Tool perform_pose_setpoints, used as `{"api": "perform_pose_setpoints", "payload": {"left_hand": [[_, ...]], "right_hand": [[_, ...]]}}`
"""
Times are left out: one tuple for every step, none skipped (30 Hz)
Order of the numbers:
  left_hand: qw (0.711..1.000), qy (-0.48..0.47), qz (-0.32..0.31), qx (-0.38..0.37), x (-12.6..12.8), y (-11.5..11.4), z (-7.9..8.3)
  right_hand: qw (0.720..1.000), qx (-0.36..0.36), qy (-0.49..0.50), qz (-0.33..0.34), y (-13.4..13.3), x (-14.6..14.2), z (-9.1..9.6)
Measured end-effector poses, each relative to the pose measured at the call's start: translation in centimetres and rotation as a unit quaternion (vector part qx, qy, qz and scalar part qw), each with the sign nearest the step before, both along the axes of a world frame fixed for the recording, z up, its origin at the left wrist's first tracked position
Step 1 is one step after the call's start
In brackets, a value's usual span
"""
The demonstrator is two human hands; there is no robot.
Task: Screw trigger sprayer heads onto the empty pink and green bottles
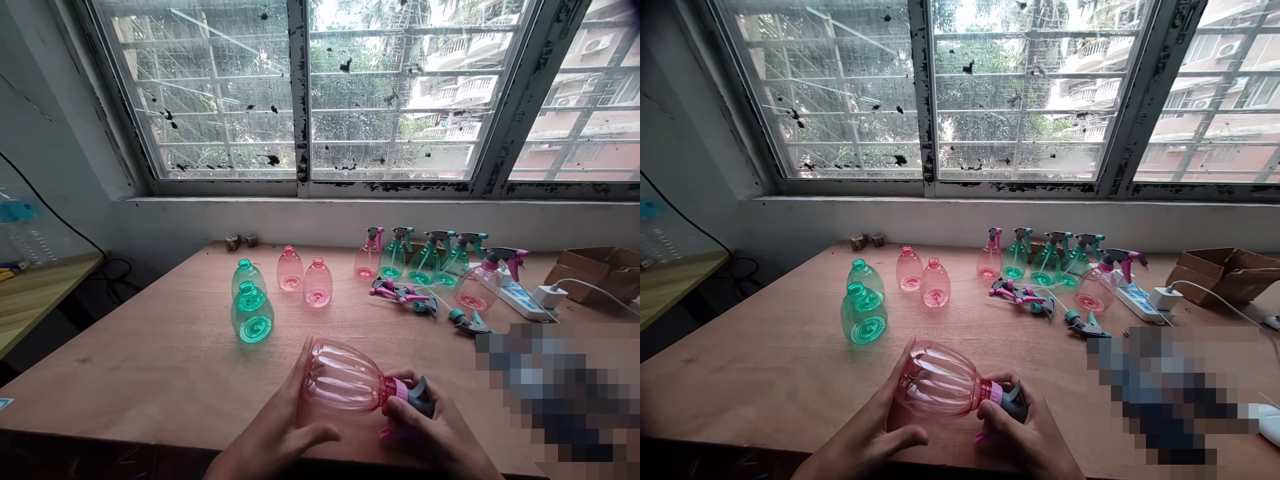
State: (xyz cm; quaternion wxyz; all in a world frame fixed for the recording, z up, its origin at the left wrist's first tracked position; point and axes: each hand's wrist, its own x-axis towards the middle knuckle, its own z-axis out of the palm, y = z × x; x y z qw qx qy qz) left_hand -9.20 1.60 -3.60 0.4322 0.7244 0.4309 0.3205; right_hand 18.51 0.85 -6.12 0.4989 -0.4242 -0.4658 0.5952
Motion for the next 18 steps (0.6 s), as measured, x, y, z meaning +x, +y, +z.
{"api": "perform_pose_setpoints", "payload": {"left_hand": [[1.000, -0.002, -0.002, -0.014, -0.08, -0.01, 0.04], [1.000, -0.005, -0.001, -0.027, -0.16, -0.01, 0.08], [0.999, -0.009, 0.002, -0.040, -0.23, -0.01, 0.12], [0.999, -0.011, 0.003, -0.051, -0.28, -0.01, 0.16], [0.998, -0.010, 0.000, -0.056, -0.30, -0.03, 0.19], [0.999, -0.006, -0.003, -0.052, -0.28, -0.06, 0.21], [0.999, 0.000, -0.007, -0.038, -0.24, -0.09, 0.23], [1.000, 0.005, -0.011, -0.020, -0.19, -0.13, 0.24], [1.000, 0.007, -0.012, 0.001, -0.12, -0.16, 0.26], [1.000, 0.009, -0.010, 0.017, -0.05, -0.18, 0.27], [1.000, 0.013, -0.006, 0.023, 0.00, -0.18, 0.30], [1.000, 0.018, -0.002, 0.017, 0.04, -0.16, 0.33], [1.000, 0.022, 0.003, 0.004, 0.05, -0.11, 0.35], [1.000, 0.026, 0.009, -0.011, 0.05, -0.05, 0.36], [0.999, 0.028, 0.014, -0.024, 0.04, 0.03, 0.35], [0.999, 0.027, 0.016, -0.034, 0.01, 0.10, 0.31], [0.999, 0.024, 0.016, -0.037, -0.01, 0.17, 0.25], [0.999, 0.021, 0.016, -0.031, -0.02, 0.22, 0.16]], "right_hand": [[1.000, -0.001, -0.001, 0.002, -0.02, -0.03, -0.08], [1.000, -0.002, -0.003, 0.005, -0.05, -0.08, -0.15], [1.000, -0.003, -0.004, 0.006, -0.07, -0.12, -0.20], [1.000, -0.005, -0.002, 0.006, -0.09, -0.17, -0.21], [1.000, -0.008, 0.000, 0.004, -0.10, -0.22, -0.19], [1.000, -0.012, 0.004, 0.001, -0.11, -0.25, -0.14], [1.000, -0.016, 0.007, -0.002, -0.11, -0.28, -0.07], [1.000, -0.019, 0.007, -0.004, -0.12, -0.29, 0.00], [1.000, -0.020, 0.005, -0.005, -0.13, -0.30, 0.05], [1.000, -0.018, 0.003, -0.006, -0.13, -0.30, 0.08], [1.000, -0.016, 0.001, -0.005, -0.14, -0.29, 0.07], [1.000, -0.013, 0.000, -0.003, -0.14, -0.28, 0.04], [1.000, -0.012, 0.000, -0.002, -0.14, -0.28, -0.01], [1.000, -0.012, 0.002, -0.002, -0.13, -0.27, -0.07], [1.000, -0.013, 0.005, -0.002, -0.12, -0.26, -0.12], [1.000, -0.014, 0.007, -0.001, -0.10, -0.26, -0.17], [1.000, -0.016, 0.011, -0.001, -0.08, -0.26, -0.20], [1.000, -0.019, 0.014, 0.000, -0.06, -0.26, -0.21]]}}
